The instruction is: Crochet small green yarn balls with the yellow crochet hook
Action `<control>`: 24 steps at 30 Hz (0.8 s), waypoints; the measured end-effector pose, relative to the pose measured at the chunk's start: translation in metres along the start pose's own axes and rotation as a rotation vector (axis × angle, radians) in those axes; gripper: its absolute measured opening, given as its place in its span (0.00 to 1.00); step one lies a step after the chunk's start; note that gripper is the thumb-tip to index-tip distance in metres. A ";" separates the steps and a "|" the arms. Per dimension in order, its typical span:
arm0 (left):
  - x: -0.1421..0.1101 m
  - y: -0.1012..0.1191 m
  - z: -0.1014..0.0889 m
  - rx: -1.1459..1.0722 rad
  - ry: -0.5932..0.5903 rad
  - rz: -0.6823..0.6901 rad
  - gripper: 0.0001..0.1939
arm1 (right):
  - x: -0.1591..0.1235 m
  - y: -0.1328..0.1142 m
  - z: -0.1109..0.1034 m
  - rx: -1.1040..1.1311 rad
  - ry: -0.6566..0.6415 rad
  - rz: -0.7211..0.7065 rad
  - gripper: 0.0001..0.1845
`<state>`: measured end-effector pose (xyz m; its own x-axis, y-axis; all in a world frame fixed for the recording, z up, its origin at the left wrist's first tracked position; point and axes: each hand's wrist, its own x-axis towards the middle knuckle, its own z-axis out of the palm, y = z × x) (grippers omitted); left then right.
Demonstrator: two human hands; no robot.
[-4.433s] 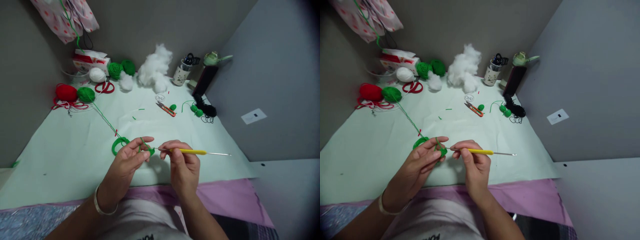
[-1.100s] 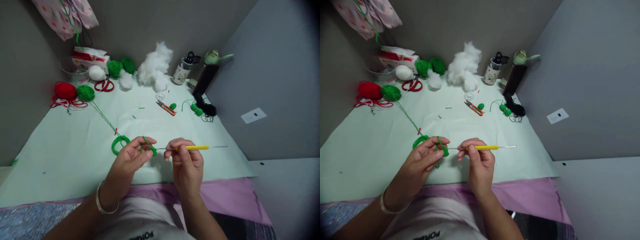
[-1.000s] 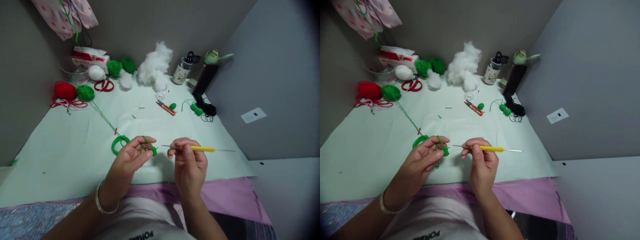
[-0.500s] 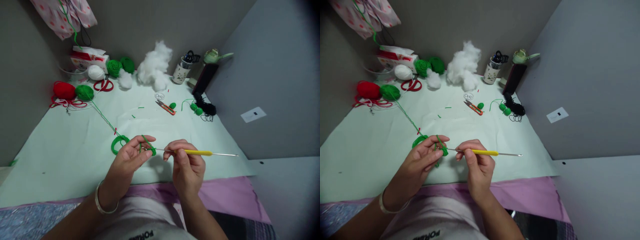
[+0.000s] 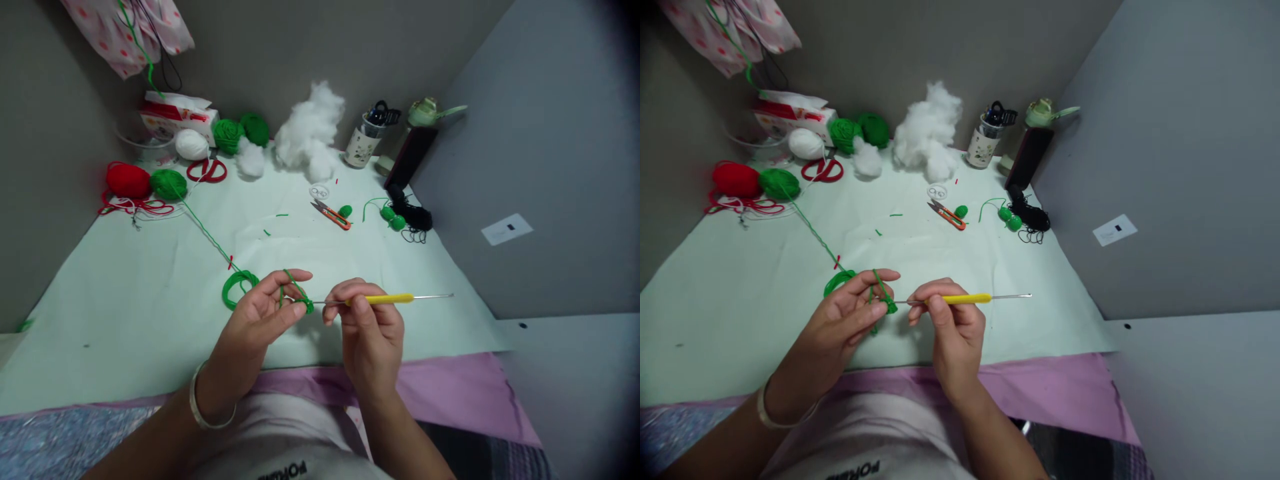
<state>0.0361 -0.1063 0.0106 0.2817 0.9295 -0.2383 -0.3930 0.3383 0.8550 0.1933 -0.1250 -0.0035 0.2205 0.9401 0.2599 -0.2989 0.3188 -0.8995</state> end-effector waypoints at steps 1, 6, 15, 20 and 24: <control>0.000 0.000 0.000 -0.008 -0.007 -0.003 0.15 | 0.000 0.000 0.001 0.016 0.007 0.011 0.10; 0.001 -0.003 -0.001 -0.068 -0.042 -0.021 0.30 | -0.001 0.004 0.001 0.036 -0.038 0.051 0.10; 0.002 -0.007 -0.001 -0.073 -0.018 -0.006 0.39 | 0.001 0.008 0.002 0.067 -0.020 0.108 0.09; 0.002 -0.007 -0.002 -0.030 0.013 -0.007 0.35 | 0.006 0.004 0.002 0.167 -0.033 0.177 0.10; 0.002 -0.008 -0.001 0.015 0.045 0.030 0.36 | 0.004 0.001 -0.002 0.036 -0.062 0.097 0.12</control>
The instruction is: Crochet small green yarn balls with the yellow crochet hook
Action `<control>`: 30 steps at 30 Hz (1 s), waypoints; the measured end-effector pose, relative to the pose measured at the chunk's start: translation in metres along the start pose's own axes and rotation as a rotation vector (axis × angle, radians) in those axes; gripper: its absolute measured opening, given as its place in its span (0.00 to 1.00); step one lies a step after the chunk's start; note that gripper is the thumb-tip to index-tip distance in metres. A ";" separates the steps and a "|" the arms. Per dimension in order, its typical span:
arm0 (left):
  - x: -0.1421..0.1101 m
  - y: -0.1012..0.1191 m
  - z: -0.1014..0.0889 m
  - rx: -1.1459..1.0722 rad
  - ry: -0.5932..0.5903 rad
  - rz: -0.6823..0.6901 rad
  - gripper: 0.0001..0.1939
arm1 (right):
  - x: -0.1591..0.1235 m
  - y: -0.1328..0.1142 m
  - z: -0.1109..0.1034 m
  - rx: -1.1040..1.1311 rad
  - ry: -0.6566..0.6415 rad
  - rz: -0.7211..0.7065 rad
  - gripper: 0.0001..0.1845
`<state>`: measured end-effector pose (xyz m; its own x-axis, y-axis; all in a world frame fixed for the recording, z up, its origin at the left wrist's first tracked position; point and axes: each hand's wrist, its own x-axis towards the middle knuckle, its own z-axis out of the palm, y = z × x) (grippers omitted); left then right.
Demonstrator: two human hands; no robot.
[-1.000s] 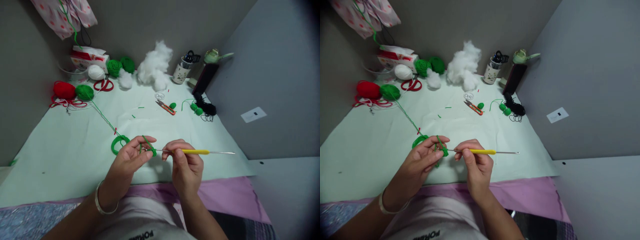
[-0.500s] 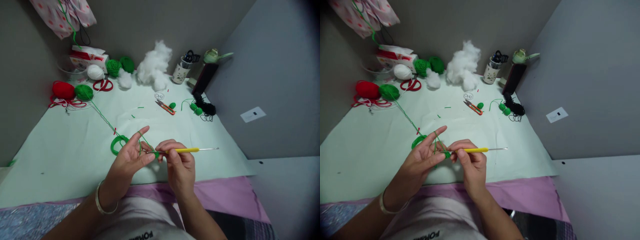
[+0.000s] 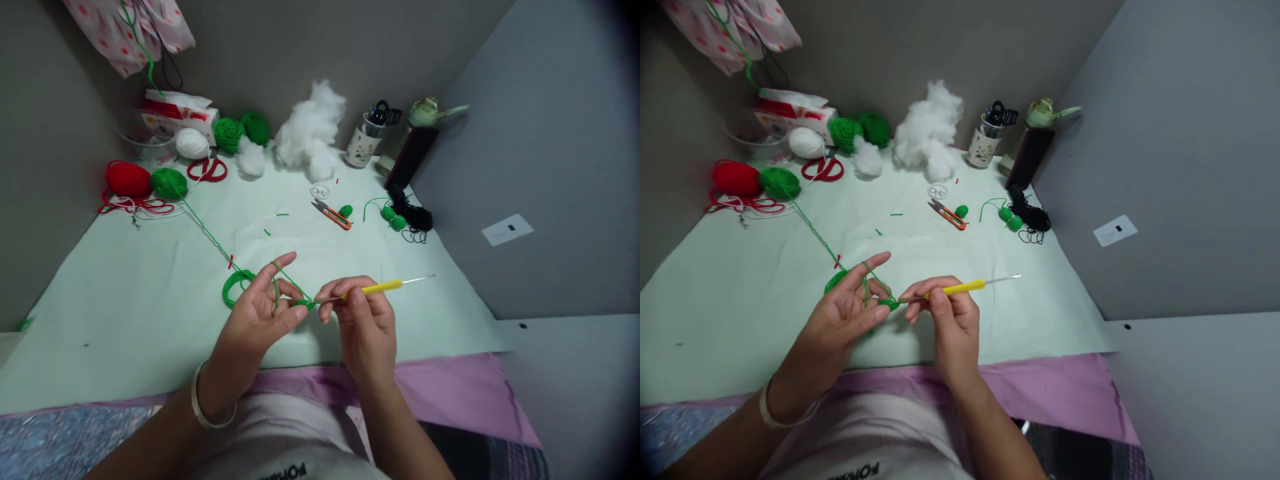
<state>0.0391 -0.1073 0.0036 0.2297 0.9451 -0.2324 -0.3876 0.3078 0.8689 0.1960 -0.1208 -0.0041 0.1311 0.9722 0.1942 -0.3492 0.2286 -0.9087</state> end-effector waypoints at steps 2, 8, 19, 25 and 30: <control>-0.001 -0.001 0.002 0.037 0.045 0.059 0.35 | -0.004 -0.001 -0.001 -0.177 -0.011 -0.114 0.12; -0.003 0.001 0.007 -0.023 0.074 0.046 0.37 | -0.018 0.001 -0.005 -0.889 -0.159 -0.591 0.17; 0.001 0.006 0.004 -0.158 -0.062 -0.096 0.31 | -0.002 0.005 0.005 -0.221 -0.005 -0.143 0.10; 0.001 0.001 0.004 -0.191 -0.024 -0.054 0.30 | -0.016 0.004 -0.001 -0.735 -0.096 -0.442 0.23; 0.004 0.009 0.001 -0.351 -0.027 -0.244 0.17 | -0.009 0.000 -0.002 -0.433 0.060 -0.299 0.13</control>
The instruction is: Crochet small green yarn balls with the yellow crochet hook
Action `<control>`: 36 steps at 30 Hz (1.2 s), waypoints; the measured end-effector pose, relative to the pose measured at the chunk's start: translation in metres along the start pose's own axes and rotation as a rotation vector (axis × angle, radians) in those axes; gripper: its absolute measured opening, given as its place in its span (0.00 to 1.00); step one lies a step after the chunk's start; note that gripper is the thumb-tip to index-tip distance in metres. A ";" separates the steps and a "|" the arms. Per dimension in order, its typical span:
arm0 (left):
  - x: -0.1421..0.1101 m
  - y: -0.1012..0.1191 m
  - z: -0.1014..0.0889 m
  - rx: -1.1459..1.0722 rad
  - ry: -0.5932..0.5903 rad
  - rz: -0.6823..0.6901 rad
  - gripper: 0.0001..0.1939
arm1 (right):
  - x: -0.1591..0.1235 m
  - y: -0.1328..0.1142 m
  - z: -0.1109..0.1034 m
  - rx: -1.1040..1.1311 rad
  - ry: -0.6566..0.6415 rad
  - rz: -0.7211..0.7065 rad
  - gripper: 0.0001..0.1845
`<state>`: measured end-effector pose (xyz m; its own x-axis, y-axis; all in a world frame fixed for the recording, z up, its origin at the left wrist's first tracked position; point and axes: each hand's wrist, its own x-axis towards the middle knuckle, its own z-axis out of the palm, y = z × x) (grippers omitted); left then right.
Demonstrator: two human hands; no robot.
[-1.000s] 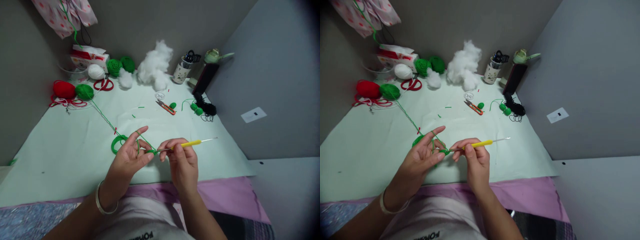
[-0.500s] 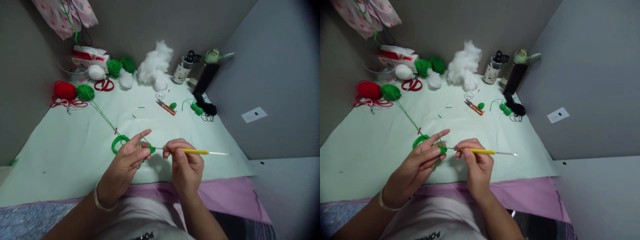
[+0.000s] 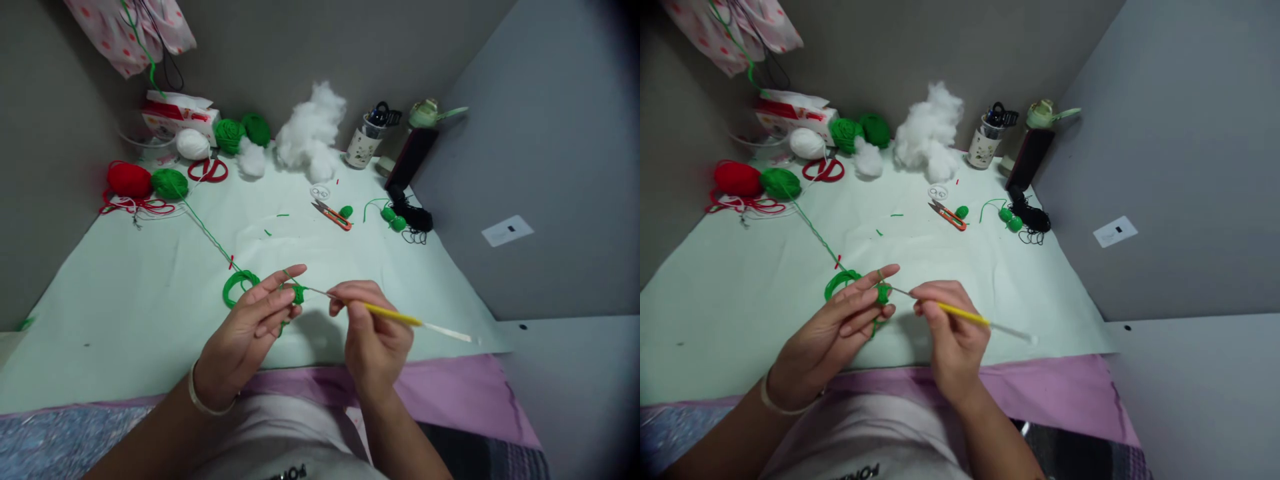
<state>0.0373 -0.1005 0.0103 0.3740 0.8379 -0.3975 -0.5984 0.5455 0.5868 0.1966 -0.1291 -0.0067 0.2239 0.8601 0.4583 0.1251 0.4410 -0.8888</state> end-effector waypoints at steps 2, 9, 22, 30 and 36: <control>0.001 -0.001 0.001 0.039 0.001 0.069 0.16 | 0.004 0.001 0.003 0.218 0.026 0.143 0.11; -0.004 -0.008 0.000 0.335 0.013 0.219 0.15 | 0.007 0.005 0.008 0.333 -0.036 0.320 0.08; -0.002 -0.005 0.000 0.318 0.024 0.189 0.12 | 0.008 0.007 0.006 0.307 -0.032 0.301 0.09; 0.003 -0.007 -0.010 0.074 0.030 0.036 0.08 | 0.010 0.002 0.001 0.268 0.081 0.232 0.10; 0.002 -0.006 -0.005 0.090 0.034 0.039 0.07 | 0.008 0.003 0.002 0.257 0.038 0.244 0.10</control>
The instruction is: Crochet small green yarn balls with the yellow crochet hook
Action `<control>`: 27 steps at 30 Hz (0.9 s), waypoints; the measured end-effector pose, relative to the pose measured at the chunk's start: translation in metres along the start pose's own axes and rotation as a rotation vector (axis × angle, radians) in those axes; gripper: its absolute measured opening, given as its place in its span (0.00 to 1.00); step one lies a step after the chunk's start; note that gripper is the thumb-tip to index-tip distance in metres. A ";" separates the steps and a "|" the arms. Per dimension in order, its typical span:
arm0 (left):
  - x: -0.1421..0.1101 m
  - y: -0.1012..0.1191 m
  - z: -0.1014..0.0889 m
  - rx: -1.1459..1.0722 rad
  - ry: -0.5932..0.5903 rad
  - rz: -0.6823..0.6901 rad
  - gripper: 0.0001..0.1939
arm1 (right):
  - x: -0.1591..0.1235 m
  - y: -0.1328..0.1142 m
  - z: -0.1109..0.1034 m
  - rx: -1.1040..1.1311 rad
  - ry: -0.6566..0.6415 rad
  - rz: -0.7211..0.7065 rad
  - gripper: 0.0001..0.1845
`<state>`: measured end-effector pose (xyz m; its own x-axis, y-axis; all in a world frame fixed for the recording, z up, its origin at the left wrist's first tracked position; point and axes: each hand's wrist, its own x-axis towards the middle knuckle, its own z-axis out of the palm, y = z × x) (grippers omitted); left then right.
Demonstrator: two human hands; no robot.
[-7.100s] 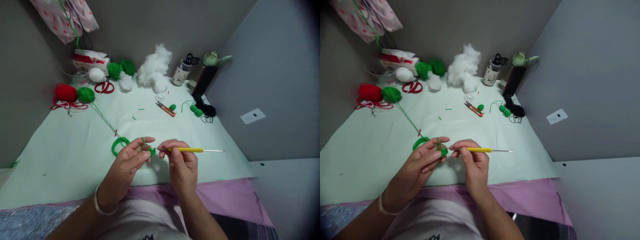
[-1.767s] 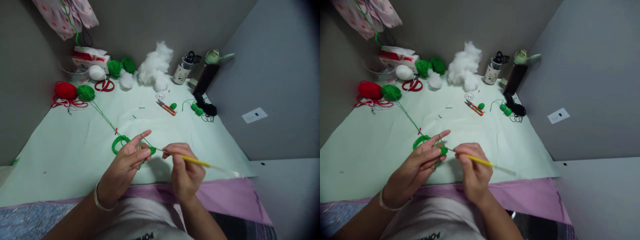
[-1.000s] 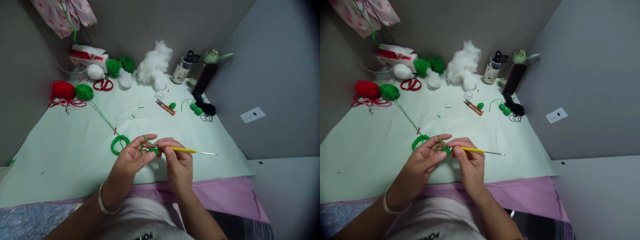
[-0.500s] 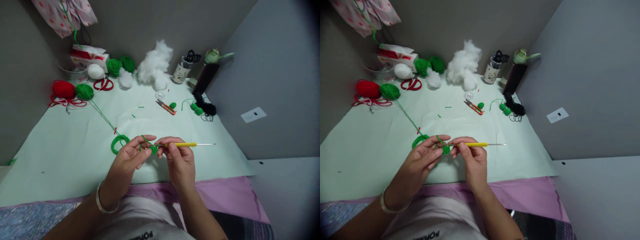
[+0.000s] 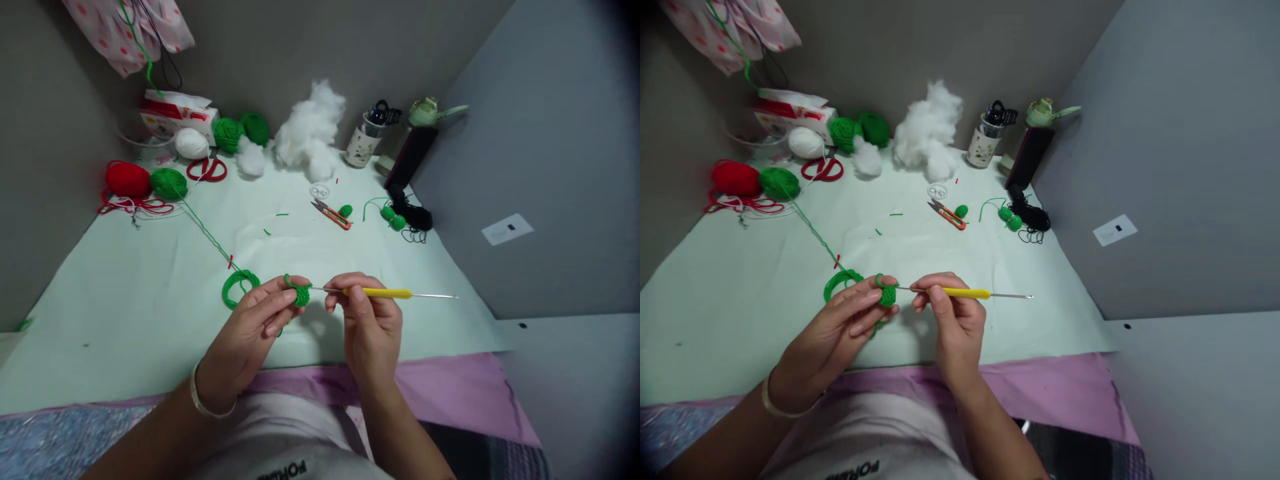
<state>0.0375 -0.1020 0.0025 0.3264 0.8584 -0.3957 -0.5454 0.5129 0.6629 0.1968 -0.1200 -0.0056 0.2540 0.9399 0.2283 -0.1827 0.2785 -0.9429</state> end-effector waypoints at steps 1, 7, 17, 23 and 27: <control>0.000 0.000 0.001 0.003 0.002 -0.004 0.07 | 0.000 0.000 0.000 0.000 -0.004 0.006 0.10; 0.000 0.000 0.000 0.003 -0.021 -0.013 0.07 | 0.001 0.002 0.000 -0.003 0.006 0.006 0.10; 0.000 -0.001 -0.002 0.019 -0.046 -0.009 0.06 | -0.003 0.002 0.001 -0.022 0.014 -0.059 0.10; -0.002 0.000 0.003 0.089 -0.102 0.036 0.10 | -0.006 0.006 0.003 0.054 -0.063 -0.024 0.11; -0.002 -0.002 0.003 0.104 -0.133 0.086 0.26 | -0.007 0.009 0.002 0.021 -0.086 -0.019 0.09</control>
<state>0.0405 -0.1050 0.0043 0.3853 0.8877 -0.2520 -0.4948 0.4293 0.7556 0.1912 -0.1234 -0.0151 0.1752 0.9475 0.2673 -0.1984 0.2999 -0.9331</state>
